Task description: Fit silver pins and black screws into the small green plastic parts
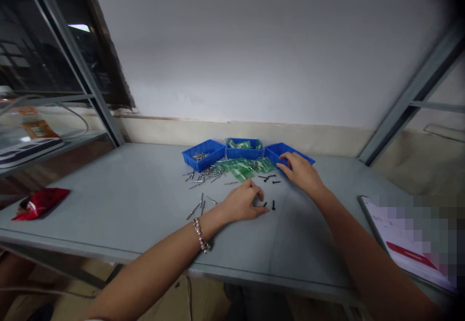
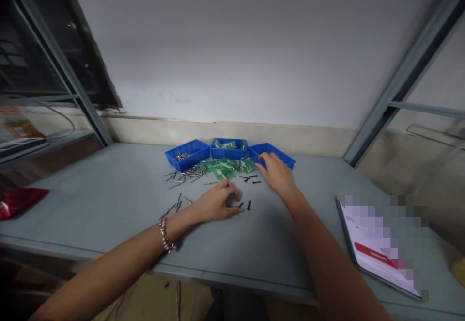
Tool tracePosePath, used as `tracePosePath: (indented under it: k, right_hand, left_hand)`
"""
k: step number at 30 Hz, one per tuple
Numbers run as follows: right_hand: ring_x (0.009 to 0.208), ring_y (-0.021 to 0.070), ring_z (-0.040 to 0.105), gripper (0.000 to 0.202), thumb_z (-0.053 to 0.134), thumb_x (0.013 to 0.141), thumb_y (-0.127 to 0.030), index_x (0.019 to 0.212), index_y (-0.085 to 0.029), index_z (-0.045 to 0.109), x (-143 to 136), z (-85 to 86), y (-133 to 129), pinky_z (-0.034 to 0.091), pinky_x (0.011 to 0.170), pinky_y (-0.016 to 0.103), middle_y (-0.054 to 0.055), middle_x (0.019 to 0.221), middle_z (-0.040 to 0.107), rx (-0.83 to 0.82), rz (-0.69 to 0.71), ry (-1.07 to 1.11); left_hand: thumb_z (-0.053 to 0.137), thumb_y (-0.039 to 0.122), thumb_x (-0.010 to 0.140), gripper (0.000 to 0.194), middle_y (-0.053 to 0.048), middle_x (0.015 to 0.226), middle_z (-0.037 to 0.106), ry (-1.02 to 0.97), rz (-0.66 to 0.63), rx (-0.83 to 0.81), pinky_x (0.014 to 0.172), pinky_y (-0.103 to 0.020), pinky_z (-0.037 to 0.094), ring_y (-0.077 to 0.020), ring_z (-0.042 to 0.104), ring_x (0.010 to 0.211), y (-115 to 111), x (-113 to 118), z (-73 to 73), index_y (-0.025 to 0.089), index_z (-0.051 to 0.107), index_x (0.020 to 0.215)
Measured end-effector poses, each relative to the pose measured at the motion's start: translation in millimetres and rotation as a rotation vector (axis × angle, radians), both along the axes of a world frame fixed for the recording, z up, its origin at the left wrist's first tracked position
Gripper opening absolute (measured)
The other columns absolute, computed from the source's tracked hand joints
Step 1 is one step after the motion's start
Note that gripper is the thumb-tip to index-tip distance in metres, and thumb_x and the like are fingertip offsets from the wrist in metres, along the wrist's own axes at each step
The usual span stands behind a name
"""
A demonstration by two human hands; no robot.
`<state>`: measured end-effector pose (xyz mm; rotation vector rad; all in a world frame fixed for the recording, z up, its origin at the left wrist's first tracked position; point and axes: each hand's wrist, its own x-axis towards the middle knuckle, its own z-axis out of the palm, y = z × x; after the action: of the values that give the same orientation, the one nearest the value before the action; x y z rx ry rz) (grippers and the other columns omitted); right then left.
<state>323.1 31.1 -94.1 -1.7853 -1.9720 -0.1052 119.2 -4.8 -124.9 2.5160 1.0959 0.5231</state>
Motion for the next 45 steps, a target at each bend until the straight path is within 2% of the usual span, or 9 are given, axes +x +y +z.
tracePosePath:
  k: [6,11,19,24,27,31,35,40,45]
  right_hand:
    - [0.056,0.0131,0.05,0.015,0.054,0.073,-0.024,0.08,-0.016,0.064,-10,-4.6,-5,0.035,0.052,0.023,0.0,0.057,0.055,-0.479,0.419,0.086]
    - [0.058,0.0136,0.049,0.016,0.053,0.073,-0.026,0.078,-0.016,0.064,-9,-2.6,-9,0.035,0.054,0.025,0.001,0.058,0.054,-0.442,0.358,0.167]
    - [0.041,0.0069,0.034,0.028,0.045,0.08,-0.039,0.068,-0.016,0.057,-23,5.1,-24,0.027,0.042,0.022,-0.003,0.051,0.045,-0.732,0.562,0.495]
    - [0.042,0.0076,0.033,0.034,0.041,0.082,-0.04,0.059,-0.017,0.051,-29,6.1,-26,0.025,0.043,0.023,-0.003,0.048,0.041,-0.671,0.563,0.584]
    - [0.051,0.0109,0.044,0.029,0.042,0.081,-0.036,0.061,-0.017,0.052,-23,8.0,-20,0.032,0.049,0.024,0.001,0.056,0.05,-0.452,0.494,0.494]
    - [0.068,0.0187,0.054,0.025,0.039,0.083,-0.031,0.075,-0.017,0.059,-6,8.0,-9,0.036,0.06,0.028,0.007,0.072,0.06,0.035,-0.002,0.19]
    - [0.076,0.0229,0.057,0.029,0.036,0.086,-0.032,0.09,-0.017,0.061,3,1.9,-1,0.037,0.059,0.031,0.013,0.088,0.06,0.051,-0.316,-0.059]
    - [0.08,0.024,0.056,0.031,0.04,0.085,-0.037,0.104,-0.018,0.055,-2,-1.9,-1,0.038,0.061,0.031,0.014,0.097,0.055,0.096,-0.265,-0.077]
    - [0.063,0.0164,0.052,0.021,0.044,0.082,-0.033,0.084,-0.018,0.059,-9,-0.7,-3,0.036,0.059,0.026,0.003,0.067,0.055,-0.034,0.126,0.113]
  left_hand:
    - [0.051,0.024,0.078,0.014,-0.006,0.094,0.05,0.02,-0.039,0.039,0.083,-0.03,0.042,-0.0177,0.052,0.09,2,1,-6.3,0.018,0.058,0.088]
    - [0.05,0.02,0.078,0.012,-0.006,0.087,0.055,-0.034,0.044,0.082,0.076,-0.03,0.044,-0.0173,0.054,0.081,8,0,-5.7,0.016,0.059,0.085]
    - [0.058,0.02,0.075,0.005,-0.001,0.068,0.061,-0.459,0.164,-0.027,0.061,-0.025,0.044,-0.0121,0.054,0.061,15,2,-0.8,0.016,0.059,0.078]
    - [0.059,0.018,0.075,0.007,-0.001,0.074,0.063,-0.532,0.146,0.001,0.061,-0.024,0.043,-0.0112,0.054,0.063,15,2,-1.0,0.015,0.058,0.081]
    - [0.062,0.021,0.074,0.021,-0.003,0.084,0.062,-0.516,0.149,0.022,0.061,-0.024,0.043,-0.0112,0.053,0.064,15,2,-3.3,0.015,0.055,0.093]
    - [0.06,0.025,0.075,0.023,-0.005,0.092,0.057,-0.365,0.104,0.11,0.071,-0.029,0.044,-0.0137,0.052,0.073,8,4,-4.0,0.016,0.054,0.095]
    - [0.058,0.036,0.076,0.027,-0.007,0.097,0.052,-0.203,0.039,0.133,0.077,-0.033,0.044,-0.0189,0.052,0.086,-3,10,-3.5,0.017,0.056,0.095]
    - [0.059,0.045,0.073,0.034,-0.008,0.096,0.051,-0.018,0.022,0.166,0.075,-0.035,0.044,-0.0214,0.052,0.084,-6,21,-6.8,0.016,0.057,0.09]
    - [0.051,0.031,0.079,0.018,-0.007,0.091,0.051,0.063,-0.017,0.195,0.073,-0.032,0.044,-0.0192,0.053,0.079,-5,25,-10.7,0.017,0.059,0.087]
